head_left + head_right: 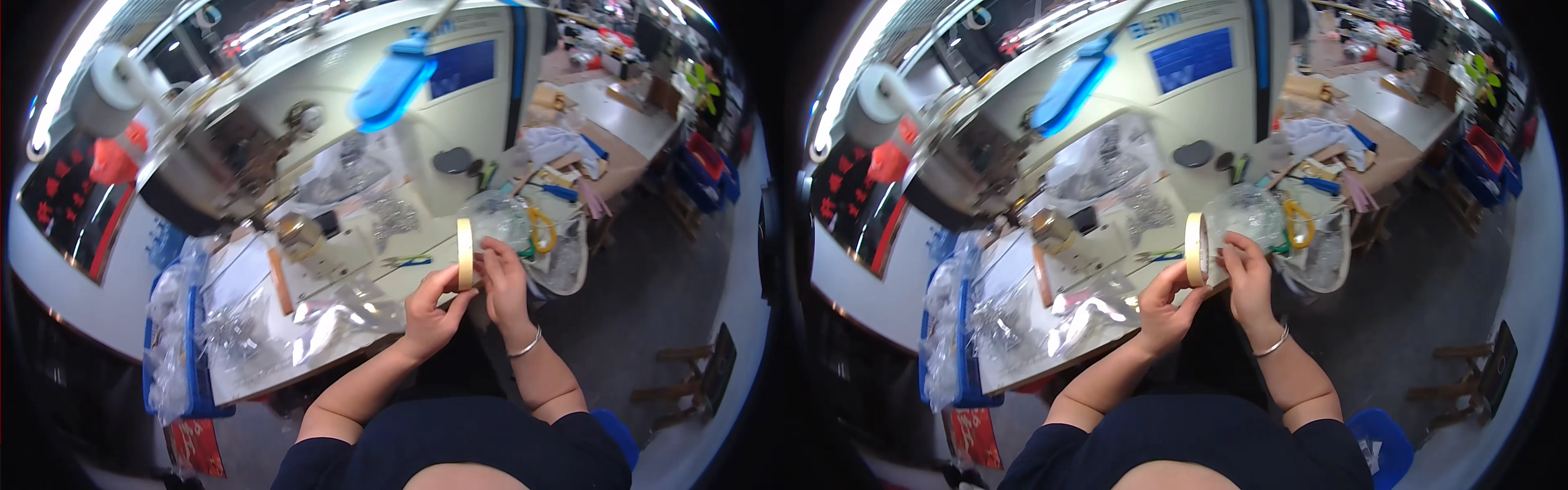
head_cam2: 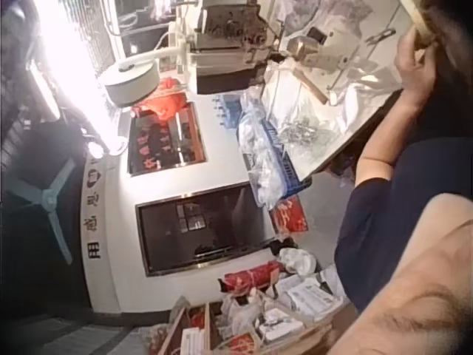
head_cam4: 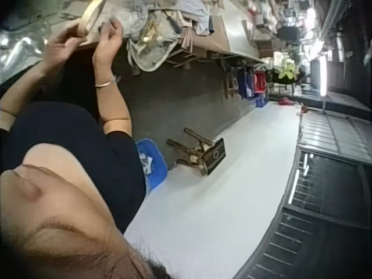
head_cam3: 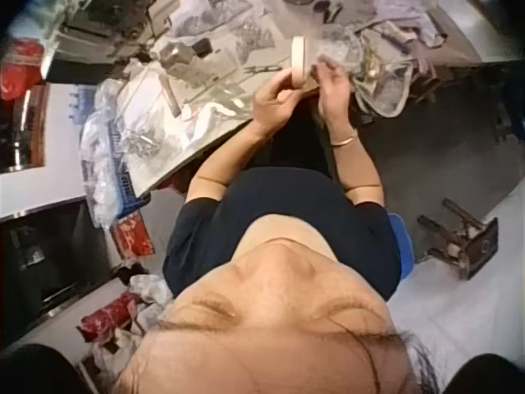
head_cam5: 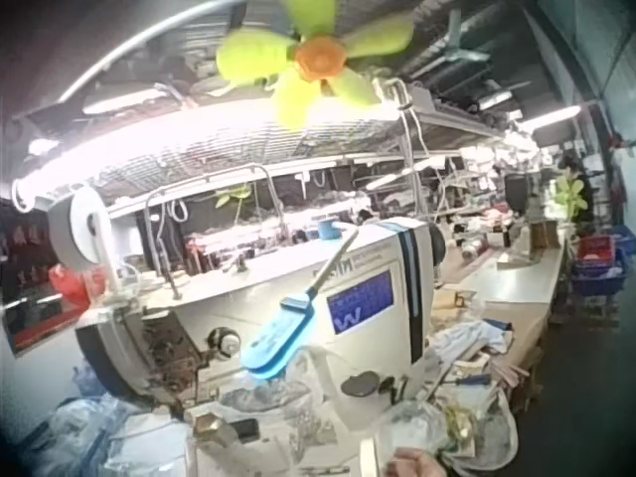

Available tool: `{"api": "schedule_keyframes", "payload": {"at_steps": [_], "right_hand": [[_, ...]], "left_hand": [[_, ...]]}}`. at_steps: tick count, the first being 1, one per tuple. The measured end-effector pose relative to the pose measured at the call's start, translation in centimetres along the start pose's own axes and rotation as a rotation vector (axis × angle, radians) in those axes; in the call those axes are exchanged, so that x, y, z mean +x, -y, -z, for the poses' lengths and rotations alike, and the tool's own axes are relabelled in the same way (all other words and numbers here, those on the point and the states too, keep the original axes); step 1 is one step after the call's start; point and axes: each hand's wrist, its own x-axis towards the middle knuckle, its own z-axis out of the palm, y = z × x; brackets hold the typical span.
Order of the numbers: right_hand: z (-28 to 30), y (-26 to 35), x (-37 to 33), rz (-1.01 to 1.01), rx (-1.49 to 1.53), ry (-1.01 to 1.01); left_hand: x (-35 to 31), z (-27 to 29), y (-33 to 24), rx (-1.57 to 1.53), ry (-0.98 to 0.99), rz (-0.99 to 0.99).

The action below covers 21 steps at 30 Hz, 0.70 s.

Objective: The person sews a silver star-shaped decoration onto a clear plastic sheet using a sewing machine. They repeatedly adjust the plastic sheet, align the star under the needle, and operate the machine to stitch the item. The person also uses scissors to trim threads and a yellow tool to assist with the plastic material.

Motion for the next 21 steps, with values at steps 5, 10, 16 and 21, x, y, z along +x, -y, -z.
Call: {"api": "schedule_keyframes", "payload": {"at_steps": [5,10,16,21], "right_hand": [[-6.9,-0.7,-5.2,-0.077,0.123,0.581],[-13.6,-3.7,-7.3,0.01,-0.098,1.023],[-20.1,-7.3,-12.0,0.86,-0.771,1.393],[-23.0,-9.4,-14.0,1.004,-0.89,1.554]], "left_hand": [[-6.2,7.5,-1.3,-0.116,-0.053,0.073],[-11.3,14.0,-2.1,-0.092,-0.137,0.187],[-17.4,19.9,-5.9,-0.584,-0.485,0.321],[-20.4,22.3,-5.1,-0.667,-0.64,0.325]]}}
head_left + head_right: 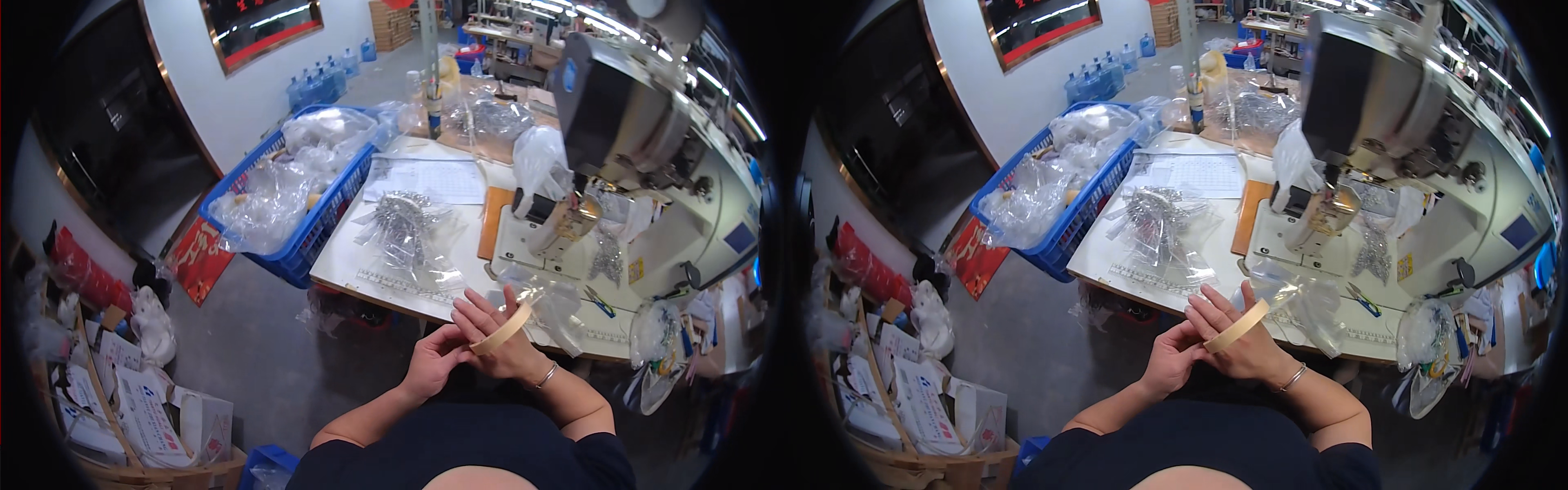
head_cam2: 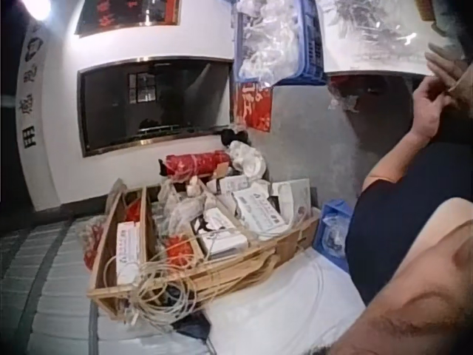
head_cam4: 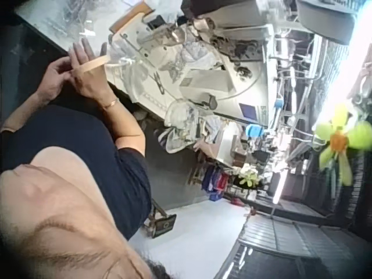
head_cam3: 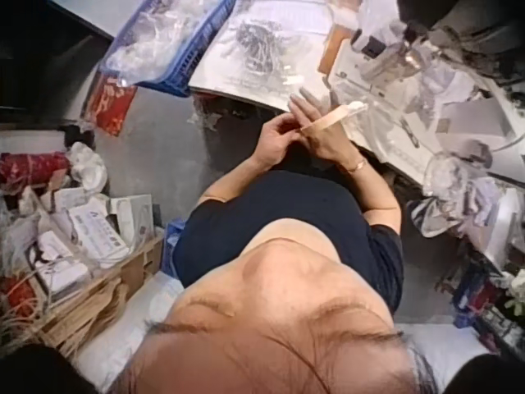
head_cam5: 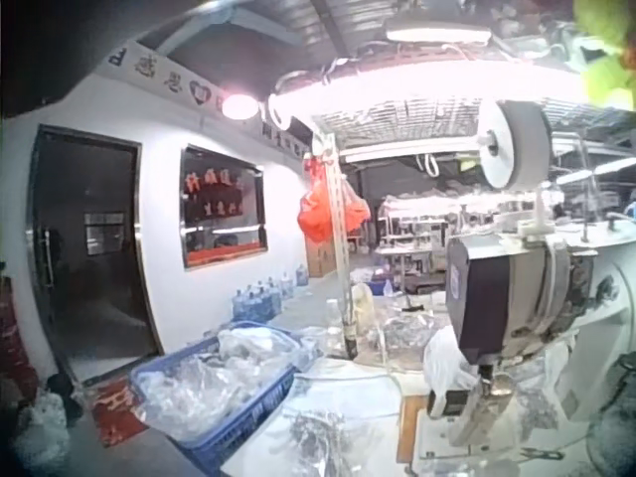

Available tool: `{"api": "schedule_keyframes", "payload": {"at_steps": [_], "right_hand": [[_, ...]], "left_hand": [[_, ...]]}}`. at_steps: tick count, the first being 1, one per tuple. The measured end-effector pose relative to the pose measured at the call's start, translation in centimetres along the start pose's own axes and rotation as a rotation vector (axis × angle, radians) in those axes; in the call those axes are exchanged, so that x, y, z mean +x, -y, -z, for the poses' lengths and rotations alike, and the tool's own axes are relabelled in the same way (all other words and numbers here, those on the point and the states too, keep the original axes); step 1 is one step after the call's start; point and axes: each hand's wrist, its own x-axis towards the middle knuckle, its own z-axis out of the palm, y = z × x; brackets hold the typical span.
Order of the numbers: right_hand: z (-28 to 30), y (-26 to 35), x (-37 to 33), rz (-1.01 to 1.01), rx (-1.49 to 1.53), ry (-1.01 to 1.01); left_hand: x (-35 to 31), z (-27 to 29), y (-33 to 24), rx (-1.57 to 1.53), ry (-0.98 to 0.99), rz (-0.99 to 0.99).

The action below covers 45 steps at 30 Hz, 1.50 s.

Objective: The person sews a silver star-shaped decoration onto a clear plastic sheet using a sewing machine. They repeatedly adjust the plastic sheet, align the star under the needle, and operate the machine to stitch the item. The person also uses scissors to trim threads and a yellow tool to assist with the plastic material.

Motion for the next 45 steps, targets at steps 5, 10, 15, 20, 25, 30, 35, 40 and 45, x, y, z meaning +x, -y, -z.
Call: {"api": "schedule_keyframes", "payload": {"at_steps": [5,10,15,20,25,30,35,40,45], "right_hand": [[-1.2,-0.2,1.3,-0.013,0.249,0.023],[-2.2,-0.5,1.5,0.015,0.123,-0.051],[-2.5,-0.2,0.5,-0.06,0.245,-0.112],[-2.0,-1.5,0.0,-0.098,-0.233,-0.034],[2.6,-3.4,0.9,-0.356,-0.183,-0.107],[4.0,-5.4,0.5,-0.302,0.169,-0.005],[3.0,-5.8,0.1,-0.334,0.187,-0.046],[2.4,-5.8,0.4,-0.245,0.011,-0.08],[1.9,-4.1,0.4,-0.04,-0.099,-0.025]], "left_hand": [[0.3,1.3,-0.1,-0.162,-0.025,0.133],[1.0,2.0,-0.1,-0.163,-0.081,0.131],[2.1,2.3,0.2,-0.116,0.037,0.169],[3.6,1.3,0.2,-0.013,0.068,0.087],[4.2,1.7,-2.4,0.212,0.089,0.105],[4.4,2.3,-3.5,0.653,0.111,-0.026],[5.3,1.7,-3.5,0.698,0.134,0.048],[5.4,1.2,-1.8,0.465,0.03,0.048],[5.1,2.2,0.0,0.824,-0.189,-0.251]]}}
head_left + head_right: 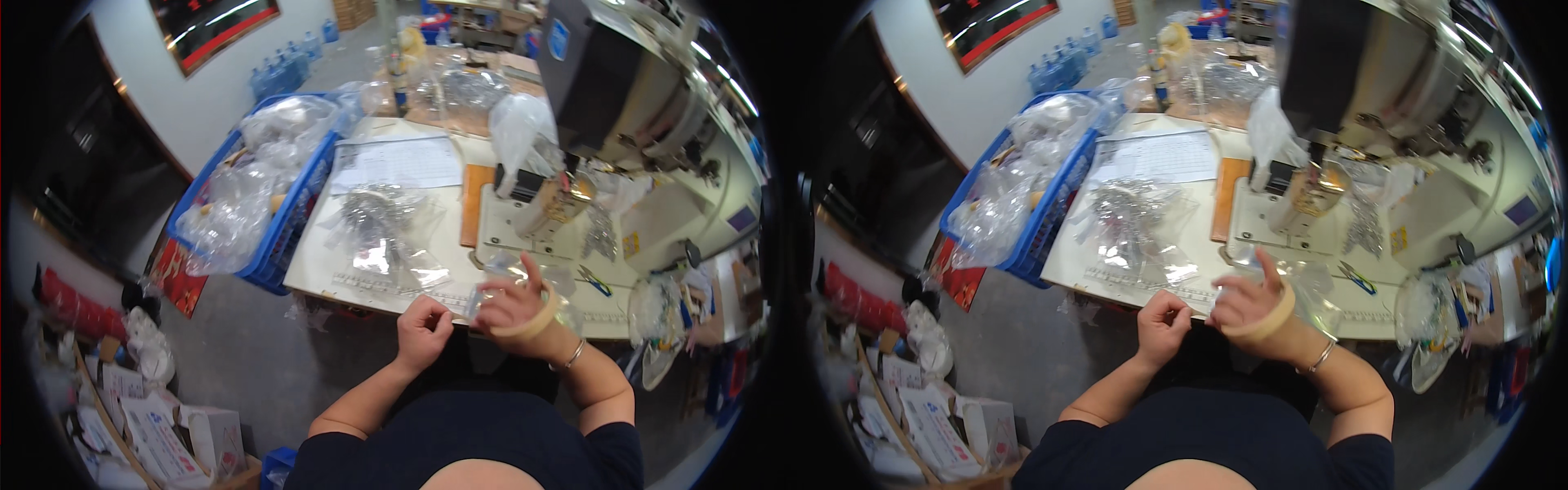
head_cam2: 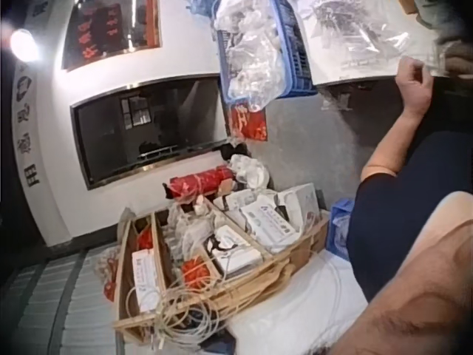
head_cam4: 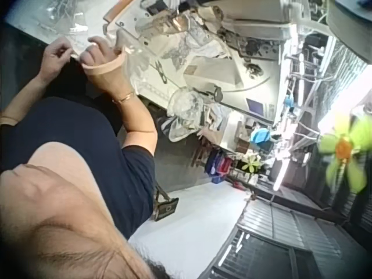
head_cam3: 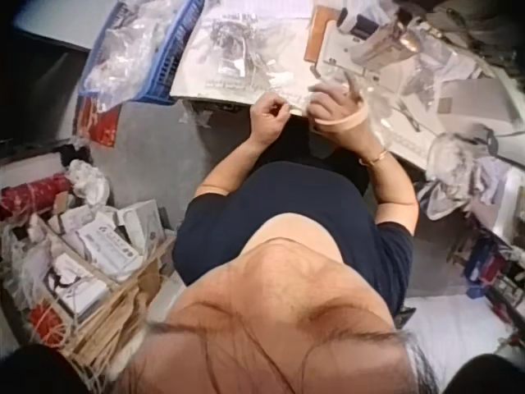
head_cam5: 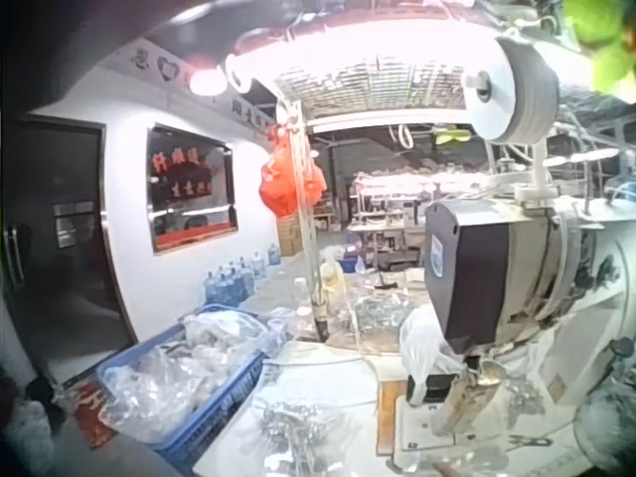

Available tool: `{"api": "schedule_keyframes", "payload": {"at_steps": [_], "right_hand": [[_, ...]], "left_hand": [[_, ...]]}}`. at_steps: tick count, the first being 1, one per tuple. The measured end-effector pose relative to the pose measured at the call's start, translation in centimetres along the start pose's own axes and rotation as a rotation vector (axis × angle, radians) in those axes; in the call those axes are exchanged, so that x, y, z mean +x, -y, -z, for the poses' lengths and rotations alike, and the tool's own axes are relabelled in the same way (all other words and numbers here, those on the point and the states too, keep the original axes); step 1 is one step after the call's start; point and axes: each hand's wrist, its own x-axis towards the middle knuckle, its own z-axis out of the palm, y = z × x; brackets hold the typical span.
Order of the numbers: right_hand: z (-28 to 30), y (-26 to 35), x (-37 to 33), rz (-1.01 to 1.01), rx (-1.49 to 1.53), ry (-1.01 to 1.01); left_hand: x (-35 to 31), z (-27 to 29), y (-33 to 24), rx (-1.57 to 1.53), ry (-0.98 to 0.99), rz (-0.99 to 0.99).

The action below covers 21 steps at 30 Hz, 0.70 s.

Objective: The person sews a silver star-shaped decoration onto a clear plastic sheet using a sewing machine. They repeatedly adjust the plastic sheet, align the star under the needle, and operate the machine to stitch the item. The person also uses scissors to trim threads and a yellow tool to assist with the plastic material.

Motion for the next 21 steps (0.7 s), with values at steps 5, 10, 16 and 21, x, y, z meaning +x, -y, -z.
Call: {"api": "schedule_keyframes", "payload": {"at_steps": [5,10,16,21], "right_hand": [[-0.9,3.3,0.3,0.049,0.127,-0.173],[0.8,0.9,1.0,-0.246,0.378,-0.21],[1.0,1.1,0.2,-0.254,0.408,-0.227],[1.2,0.4,-0.6,-0.309,0.451,-0.226]], "left_hand": [[-0.5,4.2,2.3,-0.237,-0.56,0.107],[-1.9,12.1,2.9,-0.203,-0.879,0.055],[-0.5,16.3,10.7,-0.761,-0.813,0.078],[-0.8,15.4,10.6,-0.825,-0.812,0.014]]}}
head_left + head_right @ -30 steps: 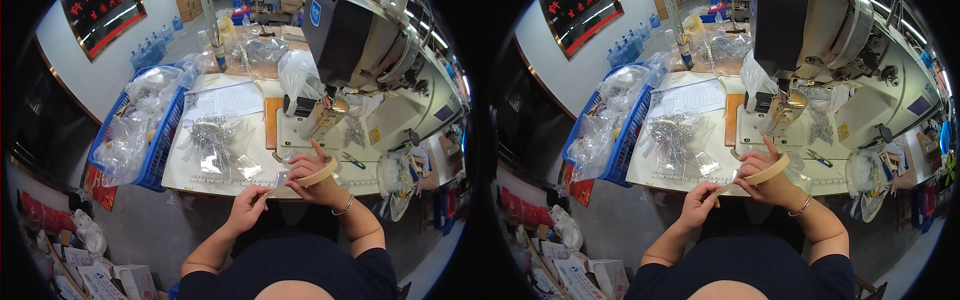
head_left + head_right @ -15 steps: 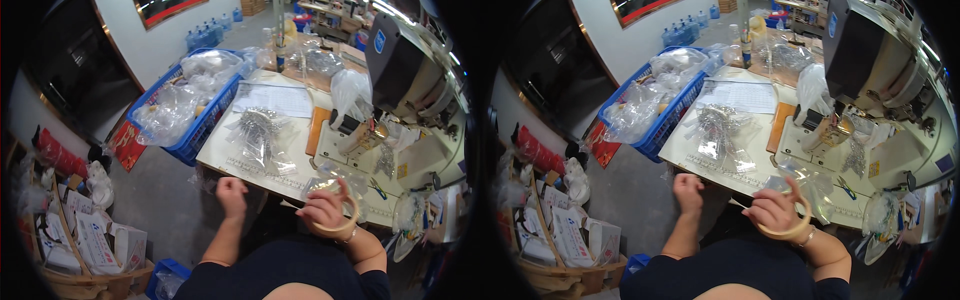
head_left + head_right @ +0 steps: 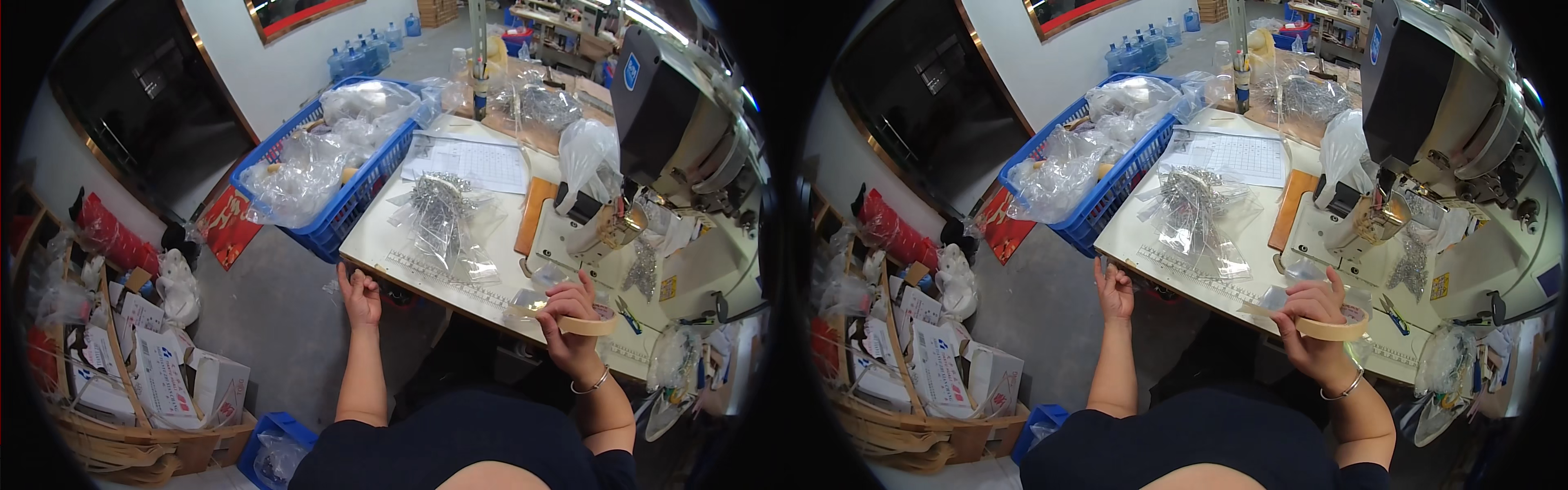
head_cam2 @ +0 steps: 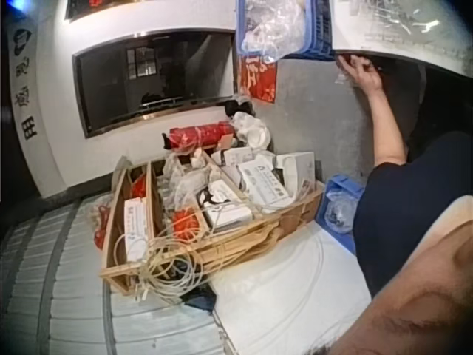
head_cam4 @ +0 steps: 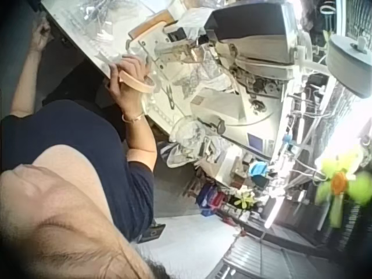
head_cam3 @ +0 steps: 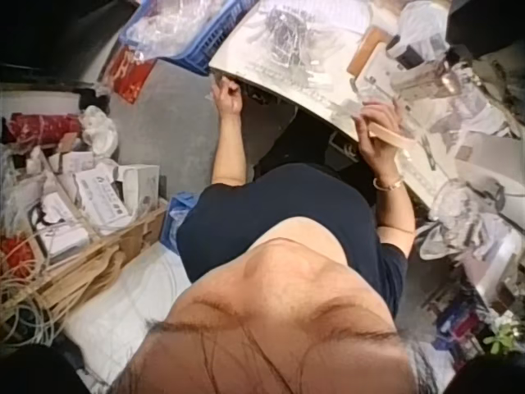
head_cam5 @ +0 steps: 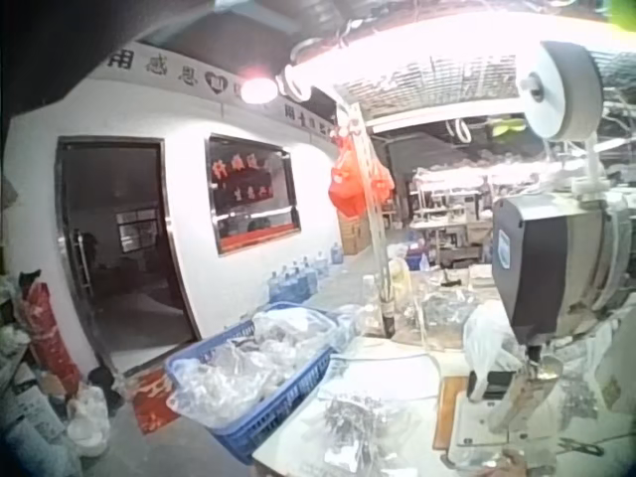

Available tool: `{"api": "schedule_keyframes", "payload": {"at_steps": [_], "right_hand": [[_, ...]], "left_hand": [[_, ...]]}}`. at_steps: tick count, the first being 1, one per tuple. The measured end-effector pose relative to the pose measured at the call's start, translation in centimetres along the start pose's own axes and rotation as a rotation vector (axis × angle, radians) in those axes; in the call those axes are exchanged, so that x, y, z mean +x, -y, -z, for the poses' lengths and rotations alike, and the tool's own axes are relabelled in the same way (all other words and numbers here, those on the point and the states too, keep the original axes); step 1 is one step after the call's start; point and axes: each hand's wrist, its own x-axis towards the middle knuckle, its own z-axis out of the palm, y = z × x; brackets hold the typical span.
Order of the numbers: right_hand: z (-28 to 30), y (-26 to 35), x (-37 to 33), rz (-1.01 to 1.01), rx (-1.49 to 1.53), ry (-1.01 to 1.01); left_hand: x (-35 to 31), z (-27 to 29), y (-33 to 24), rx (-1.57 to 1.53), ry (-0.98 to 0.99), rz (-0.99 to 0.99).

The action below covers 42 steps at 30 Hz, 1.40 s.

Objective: The person sews a silver star-shaped decoration onto a clear plastic sheet using a sewing machine. They repeatedly adjust the plastic sheet, align the star under the needle, and operate the machine to stitch the item. The person also uses scissors to trim threads and a yellow tool to assist with the plastic material.

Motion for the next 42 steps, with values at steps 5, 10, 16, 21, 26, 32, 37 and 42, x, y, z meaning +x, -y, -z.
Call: {"api": "schedule_keyframes", "payload": {"at_steps": [5,10,16,21,26,32,37,42], "right_hand": [[-0.1,-0.2,0.1,-0.001,0.055,0.007],[-1.1,-1.1,1.3,-0.143,0.188,0.034],[-1.4,-0.7,2.7,-0.136,0.232,0.134],[-1.3,-0.4,5.8,0.035,0.126,0.168],[-1.8,-5.1,9.9,-0.371,0.517,0.199],[-6.0,-7.4,14.7,-0.597,1.012,0.301],[-10.7,-8.8,15.8,-0.601,1.053,0.42],[-13.4,-8.9,16.2,-0.477,0.833,0.445]], "left_hand": [[0.8,-0.5,1.0,0.088,-0.172,0.243],[-0.9,-0.9,1.4,0.503,-0.366,0.021],[-8.7,-15.2,-3.9,0.722,0.647,-0.419],[-9.0,-19.0,-3.7,0.9,0.898,-0.12],[-1.6,-20.7,-5.1,1.199,0.479,-0.444],[2.1,-23.9,-4.6,1.76,0.653,-0.296],[3.4,-20.5,-3.3,1.282,0.616,0.085],[4.1,-18.9,-2.9,1.052,0.643,0.216]]}}
